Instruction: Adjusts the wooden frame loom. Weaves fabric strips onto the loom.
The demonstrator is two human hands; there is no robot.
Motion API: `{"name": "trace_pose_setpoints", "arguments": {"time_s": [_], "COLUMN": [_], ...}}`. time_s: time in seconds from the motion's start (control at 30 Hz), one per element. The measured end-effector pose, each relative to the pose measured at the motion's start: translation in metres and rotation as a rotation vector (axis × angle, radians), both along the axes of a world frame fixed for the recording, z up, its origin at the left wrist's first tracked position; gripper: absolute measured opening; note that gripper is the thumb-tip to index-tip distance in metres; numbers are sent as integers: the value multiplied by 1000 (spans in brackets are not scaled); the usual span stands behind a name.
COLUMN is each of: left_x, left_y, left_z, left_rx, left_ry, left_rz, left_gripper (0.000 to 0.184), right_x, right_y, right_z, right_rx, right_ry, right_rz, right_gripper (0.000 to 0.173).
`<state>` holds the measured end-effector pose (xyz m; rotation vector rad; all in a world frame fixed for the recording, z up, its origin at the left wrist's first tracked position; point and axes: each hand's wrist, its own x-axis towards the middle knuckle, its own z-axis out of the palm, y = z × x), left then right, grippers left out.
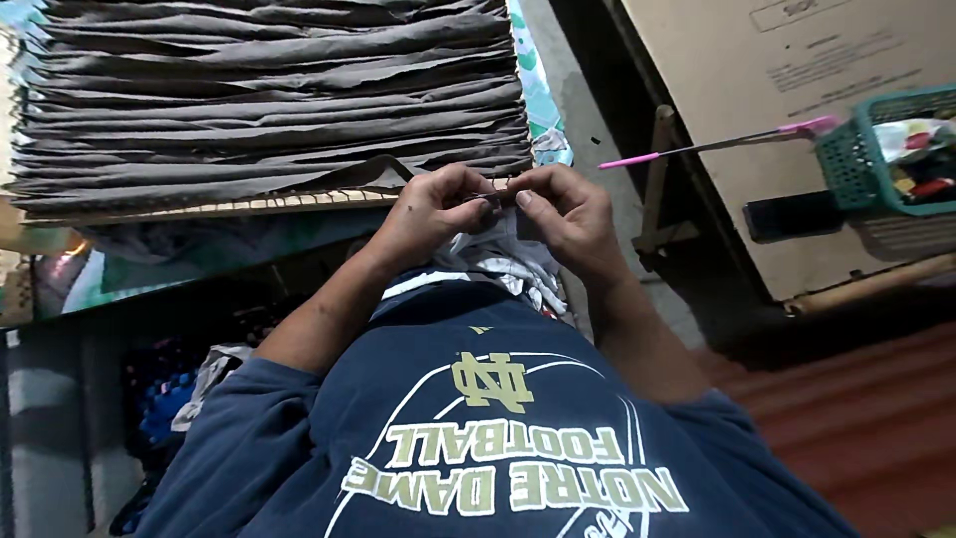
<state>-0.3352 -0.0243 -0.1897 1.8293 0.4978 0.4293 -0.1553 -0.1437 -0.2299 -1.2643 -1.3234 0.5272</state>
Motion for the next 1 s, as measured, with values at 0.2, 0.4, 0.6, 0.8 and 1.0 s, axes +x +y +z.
{"name": "trace_pose_setpoints", "arguments": {"time_s": [0.2,0.4,0.6,0.8,1.0], "left_x": [1,3,5,6,3], "left_y": [0,1,0,0,2], "left_z": [-1,-3,-4,-7,-10], "left_rx": [11,48,31,64,132], "left_ry": [-68,-83,-69,-66,-38], "left_rz": [-17,-43,-20,-26,-1], "left_gripper": [10,10,11,21,28], "right_x": [-1,-4,-2,-5,-7], "right_y": [5,4,2,4,7], "right_z": [-3,-1,-3,-5,-6], "right_rx": [70,65,78,41,41], "right_ry": [-38,-6,-17,12,64], "right_rz": [-9,22,38,64,5], "right_gripper": [16,14,20,21,10]}}
